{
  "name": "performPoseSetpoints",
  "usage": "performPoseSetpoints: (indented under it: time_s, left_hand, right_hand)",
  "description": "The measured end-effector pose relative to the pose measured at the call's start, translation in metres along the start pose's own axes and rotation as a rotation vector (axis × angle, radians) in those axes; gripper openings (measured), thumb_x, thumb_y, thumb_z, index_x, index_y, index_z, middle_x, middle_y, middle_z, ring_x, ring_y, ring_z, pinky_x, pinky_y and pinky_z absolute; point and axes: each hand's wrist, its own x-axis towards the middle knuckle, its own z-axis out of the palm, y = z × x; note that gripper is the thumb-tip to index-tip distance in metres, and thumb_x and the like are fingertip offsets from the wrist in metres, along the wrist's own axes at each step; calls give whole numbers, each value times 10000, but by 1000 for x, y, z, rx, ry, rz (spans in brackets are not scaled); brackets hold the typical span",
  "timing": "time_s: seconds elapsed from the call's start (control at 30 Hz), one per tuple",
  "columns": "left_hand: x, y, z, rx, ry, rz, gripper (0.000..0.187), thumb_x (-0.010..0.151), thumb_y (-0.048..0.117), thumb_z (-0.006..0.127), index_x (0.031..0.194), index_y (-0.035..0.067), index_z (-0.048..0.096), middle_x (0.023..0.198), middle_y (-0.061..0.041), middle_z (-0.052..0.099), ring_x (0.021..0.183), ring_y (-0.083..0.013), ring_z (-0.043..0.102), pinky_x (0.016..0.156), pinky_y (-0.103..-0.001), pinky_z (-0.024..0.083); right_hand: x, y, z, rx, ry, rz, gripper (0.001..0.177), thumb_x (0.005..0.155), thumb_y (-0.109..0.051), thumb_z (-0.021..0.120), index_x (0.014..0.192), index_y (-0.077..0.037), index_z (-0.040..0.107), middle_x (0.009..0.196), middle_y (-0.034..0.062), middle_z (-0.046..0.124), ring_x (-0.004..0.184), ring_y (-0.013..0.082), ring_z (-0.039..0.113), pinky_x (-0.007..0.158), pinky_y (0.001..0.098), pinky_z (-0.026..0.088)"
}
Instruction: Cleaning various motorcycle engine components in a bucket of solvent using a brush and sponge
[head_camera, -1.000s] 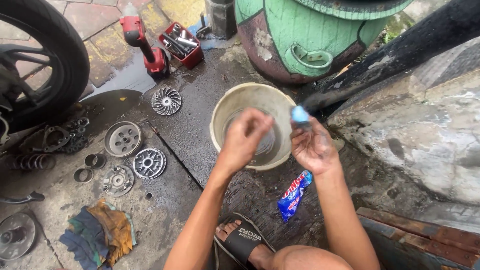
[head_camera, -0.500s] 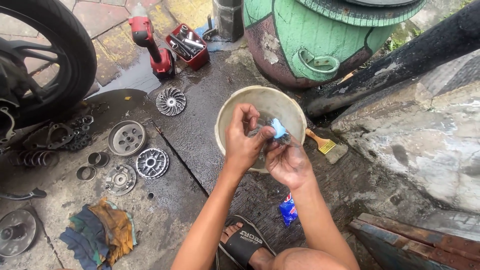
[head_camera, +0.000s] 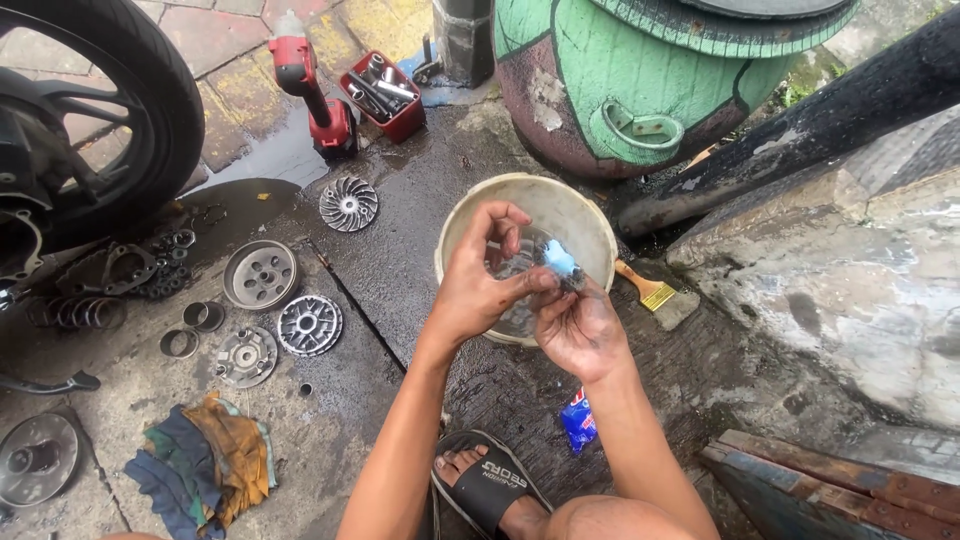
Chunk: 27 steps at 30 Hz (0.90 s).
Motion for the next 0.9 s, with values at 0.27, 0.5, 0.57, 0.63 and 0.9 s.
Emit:
performPoseSetpoints:
  time_s: [0.27,0.5,0.57,0.63,0.9]
  left_hand:
    - [-4,34,-3,-112,-77,-10,600,777,402,859,1233,135,575,911,-1,514,893,-131,485,750,-277,400]
    - [-4,37,-10,-207,-161,-33,675,800,428,810,1342,135,535,1025,-43,517,991,-171,473,812,-305,407]
    - [-2,38,-10,-142,-153,-22,672,801,407,827,1342,125,545,1018,-54,519,995,-193,469,823,-331,410]
    - [-5,38,-7,-78,-144,-15,669,802,386,844,1341,115,555,1011,-64,522,999,-215,466,835,-356,414]
    - [-2,34,1,-61,-8,-73,662,838,509,767,1302,79,571,991,-85,526,999,-233,492,848,-372,428]
  right_hand:
    - [-17,13,32,-190,108,-91,192,1009,-193,619,905,-33,635,799,95,740,660,188,752,554,182,622]
    - [-28,21,55,-375,220,-254,246,997,-206,657,902,20,655,830,211,776,626,214,764,569,274,650]
    - [-29,20,56,-349,209,-255,250,1005,-199,643,924,37,652,834,222,773,633,225,767,544,239,639]
    - [-29,15,47,-323,203,-253,255,1012,-192,629,946,54,648,838,233,770,640,236,770,520,205,628]
    - [-30,28,56,-266,201,-251,267,1012,-179,630,955,80,662,850,273,763,638,252,770,520,204,621]
